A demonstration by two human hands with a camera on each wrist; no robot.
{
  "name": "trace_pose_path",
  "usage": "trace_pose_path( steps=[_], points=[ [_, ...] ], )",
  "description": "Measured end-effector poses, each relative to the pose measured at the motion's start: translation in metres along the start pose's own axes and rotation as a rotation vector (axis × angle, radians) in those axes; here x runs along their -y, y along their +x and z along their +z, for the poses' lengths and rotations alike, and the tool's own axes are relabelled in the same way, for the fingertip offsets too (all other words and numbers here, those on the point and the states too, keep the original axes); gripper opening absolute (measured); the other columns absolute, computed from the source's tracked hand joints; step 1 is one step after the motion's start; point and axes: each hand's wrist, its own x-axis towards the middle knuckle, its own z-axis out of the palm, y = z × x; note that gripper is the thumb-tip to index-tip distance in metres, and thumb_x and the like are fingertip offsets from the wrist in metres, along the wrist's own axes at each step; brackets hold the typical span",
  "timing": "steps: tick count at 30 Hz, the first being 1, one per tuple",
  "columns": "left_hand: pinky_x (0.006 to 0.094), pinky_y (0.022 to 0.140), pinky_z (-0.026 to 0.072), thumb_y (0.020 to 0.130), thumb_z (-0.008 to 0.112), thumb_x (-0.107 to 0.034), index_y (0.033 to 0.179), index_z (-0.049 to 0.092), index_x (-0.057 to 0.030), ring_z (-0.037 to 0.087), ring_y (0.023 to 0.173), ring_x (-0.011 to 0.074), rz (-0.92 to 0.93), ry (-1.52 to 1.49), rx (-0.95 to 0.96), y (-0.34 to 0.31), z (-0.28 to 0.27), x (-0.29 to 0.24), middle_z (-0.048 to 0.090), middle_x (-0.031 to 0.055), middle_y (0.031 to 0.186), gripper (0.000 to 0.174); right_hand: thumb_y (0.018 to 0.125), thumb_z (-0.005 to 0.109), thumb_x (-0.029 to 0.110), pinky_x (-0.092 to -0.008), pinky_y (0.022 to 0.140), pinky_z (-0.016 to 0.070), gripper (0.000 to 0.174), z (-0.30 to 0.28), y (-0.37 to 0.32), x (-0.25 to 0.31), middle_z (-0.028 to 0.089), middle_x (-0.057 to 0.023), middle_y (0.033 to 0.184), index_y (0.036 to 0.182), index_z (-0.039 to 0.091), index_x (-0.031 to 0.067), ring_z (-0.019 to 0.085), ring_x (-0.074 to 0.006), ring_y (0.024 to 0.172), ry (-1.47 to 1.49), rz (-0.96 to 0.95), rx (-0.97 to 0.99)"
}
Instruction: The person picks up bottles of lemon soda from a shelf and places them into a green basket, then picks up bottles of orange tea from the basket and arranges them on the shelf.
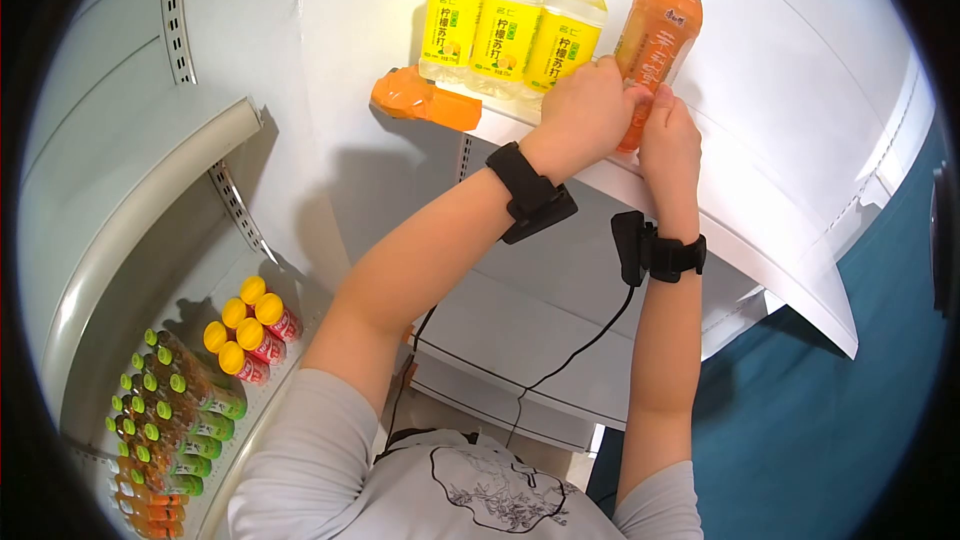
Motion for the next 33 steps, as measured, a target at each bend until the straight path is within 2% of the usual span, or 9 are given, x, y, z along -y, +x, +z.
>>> trace_pose_path(
  steps=[13, 18, 19, 21, 23, 25, 27, 29, 33],
  points=[
    [0.0409, 0.061, 0.0440, 0.077, 0.052, -0.027, 0.080, 0.049, 0.0016, 0.055, 0.068, 0.0352, 0.035, 0.062, -0.025, -0.011, 0.003, 0.007, 0.056, 0.0199, 0.071, 0.029, 0.086, 0.028, 0.036, -0.0431, 0.068, 0.0412, 0.048, 0.006, 0.006, -0.014, 0.056, -0.0243, 0.077, 0.079, 0.055, -0.0028, 0.053, -0.0388, 0.075, 0.033, -0.010, 0.053],
    [0.0367, 0.059, 0.0452, 0.076, 0.053, -0.020, 0.087, 0.051, 0.0038, 0.056, 0.066, 0.0319, 0.036, 0.001, -0.056, -0.026, -0.007, 0.003, 0.057, 0.0188, 0.072, 0.026, 0.086, 0.034, 0.032, -0.0297, 0.058, 0.0437, 0.043, -0.014, -0.019, -0.004, 0.054, -0.0122, 0.065, 0.088, 0.055, -0.0059, 0.055, -0.0204, 0.060, 0.438, 0.117, -0.004],
    [0.0333, 0.057, 0.0454, 0.077, 0.052, -0.018, 0.092, 0.051, 0.0043, 0.057, 0.064, 0.0268, 0.036, -0.124, -0.095, -0.033, -0.010, 0.003, 0.057, 0.0169, 0.072, 0.027, 0.086, 0.034, 0.032, -0.0297, 0.058, 0.0437, 0.043, -0.016, -0.028, -0.005, 0.054, -0.0122, 0.065, 0.088, 0.055, -0.0059, 0.055, -0.0204, 0.060, 0.442, 0.110, -0.005],
    [0.0299, 0.055, 0.0456, 0.078, 0.051, -0.016, 0.097, 0.050, 0.0048, 0.058, 0.063, 0.0218, 0.037, -0.244, -0.133, -0.053, -0.014, 0.003, 0.058, 0.0149, 0.073, 0.028, 0.086, 0.036, 0.028, -0.0228, 0.052, 0.0404, 0.038, -0.020, -0.049, -0.013, 0.048, -0.0044, 0.062, 0.089, 0.055, -0.0048, 0.050, -0.0110, 0.055, 0.711, -0.012, -0.205],
    [0.0242, 0.054, 0.0448, 0.080, 0.049, -0.014, 0.103, 0.051, 0.0027, 0.057, 0.062, 0.0125, -0.070, -0.527, -0.279, -0.079, -0.016, 0.005, 0.058, 0.0098, 0.074, 0.028, 0.086, 0.037, 0.026, -0.0224, 0.051, 0.0393, 0.036, -0.024, -0.076, -0.022, 0.048, -0.0038, 0.062, 0.090, 0.055, -0.0039, 0.049, -0.0108, 0.053, 0.790, 0.003, -0.252],
    [0.0230, 0.053, 0.0441, 0.081, 0.048, -0.014, 0.100, 0.053, 0.0017, 0.055, 0.060, 0.0106, -0.155, -0.593, -0.332, -0.111, -0.018, 0.006, 0.057, 0.0078, 0.073, 0.025, 0.085, 0.037, 0.025, -0.0220, 0.050, 0.0381, 0.034, -0.023, -0.096, -0.031, 0.048, -0.0031, 0.062, 0.090, 0.056, -0.0029, 0.048, -0.0106, 0.052, 0.867, 0.024, -0.296],
    [0.0219, 0.052, 0.0433, 0.081, 0.047, -0.014, 0.097, 0.055, 0.0008, 0.054, 0.059, 0.0086, -0.257, -0.652, -0.380, -0.132, -0.014, 0.016, 0.057, 0.0058, 0.072, 0.022, 0.084, 0.039, 0.022, -0.0209, 0.050, 0.0364, 0.030, -0.015, -0.115, -0.044, 0.048, -0.0030, 0.061, 0.088, 0.056, -0.0029, 0.047, -0.0101, 0.051, 0.985, 0.218, -0.183],
    [0.0194, 0.050, 0.0405, 0.081, 0.047, -0.014, 0.092, 0.057, -0.0006, 0.049, 0.054, 0.0069, -0.444, -0.656, -0.382, -0.153, 0.000, 0.037, 0.055, 0.0039, 0.070, 0.019, 0.083, 0.039, 0.019, -0.0206, 0.050, 0.0361, 0.028, 0.000, -0.126, -0.062, 0.047, -0.0024, 0.061, 0.084, 0.056, -0.0024, 0.046, -0.0098, 0.050, 1.030, 0.262, -0.170],
    [0.0180, 0.048, 0.0381, 0.081, 0.046, -0.013, 0.088, 0.057, -0.0011, 0.045, 0.051, 0.0053, -0.572, -0.761, -0.373, -0.186, 0.010, 0.058, 0.053, 0.0026, 0.067, 0.018, 0.081, 0.040, 0.017, -0.0215, 0.046, 0.0351, 0.024, 0.022, -0.142, -0.099, 0.047, -0.0025, 0.058, 0.082, 0.056, -0.0013, 0.046, -0.0097, 0.048, 1.044, 0.441, -0.004]
  ],
)
